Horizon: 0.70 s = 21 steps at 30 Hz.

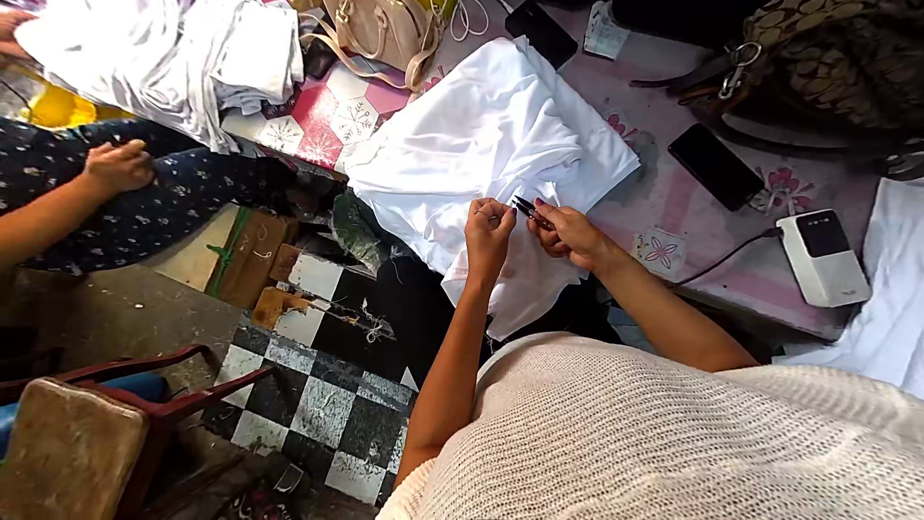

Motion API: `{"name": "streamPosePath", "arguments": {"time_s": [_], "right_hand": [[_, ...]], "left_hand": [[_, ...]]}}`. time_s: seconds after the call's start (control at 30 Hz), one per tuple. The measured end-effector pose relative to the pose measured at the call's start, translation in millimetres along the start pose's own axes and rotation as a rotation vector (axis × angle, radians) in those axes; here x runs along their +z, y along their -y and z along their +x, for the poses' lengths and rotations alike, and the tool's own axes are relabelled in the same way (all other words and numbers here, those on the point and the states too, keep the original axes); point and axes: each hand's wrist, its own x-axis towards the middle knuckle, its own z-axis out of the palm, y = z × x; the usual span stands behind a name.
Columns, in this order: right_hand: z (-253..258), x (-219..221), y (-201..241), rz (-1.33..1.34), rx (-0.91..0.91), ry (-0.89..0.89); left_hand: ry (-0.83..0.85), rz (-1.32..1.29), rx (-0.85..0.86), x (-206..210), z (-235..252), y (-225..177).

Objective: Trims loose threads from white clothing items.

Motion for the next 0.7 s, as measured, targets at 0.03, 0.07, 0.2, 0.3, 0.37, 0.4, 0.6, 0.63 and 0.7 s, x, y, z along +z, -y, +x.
{"name": "streamPosePath", "arguments": {"time_s": [0.03, 0.07, 0.2, 0.3, 0.37, 0.4, 0.6, 0.63, 0.7], "right_hand": [[0.7, 0.5, -0.4, -0.009, -0.011, -0.01], [1.2, 1.7, -0.5, -0.02, -0.016, -0.02], [1.3, 5.9, -2.7, -0.031, -0.04, -0.06], [-7.7, 12.9, -2.2, -0.08, -0.095, -0.114], [-18.6, 19.7, -4.6, -0.322, -0.237, -0.155], [-24.6, 22.6, -8.2, -0.506, -0.35, -0.157], [-26.6, 36.3, -53.7, -1.312, -0.794, -0.299], [-28.5, 37.3, -47.1, -1.288, -0.769, -0.3], [-37.7, 37.8, -16.9, -1.187, -0.619, -0.181]], "left_hand": [[-0.001, -0.003, 0.001, 0.0, 0.2, 0.4], [-0.001, -0.004, -0.002, -0.2, 0.3, 0.6], [0.006, -0.023, -0.004, -0.4, 0.1, 2.1], [0.013, 0.101, 0.017, -8.6, -8.1, -3.8], [-0.026, 0.291, 0.084, -24.2, -27.4, -17.2], [-0.082, 0.365, 0.162, -31.8, -42.6, -18.1], [-0.095, 0.757, 0.516, -59.6, -128.3, 66.0], [-0.073, 0.81, 0.465, -64.8, -133.4, 73.8], [-0.057, 0.802, 0.396, -78.7, -136.3, 75.3]]}}
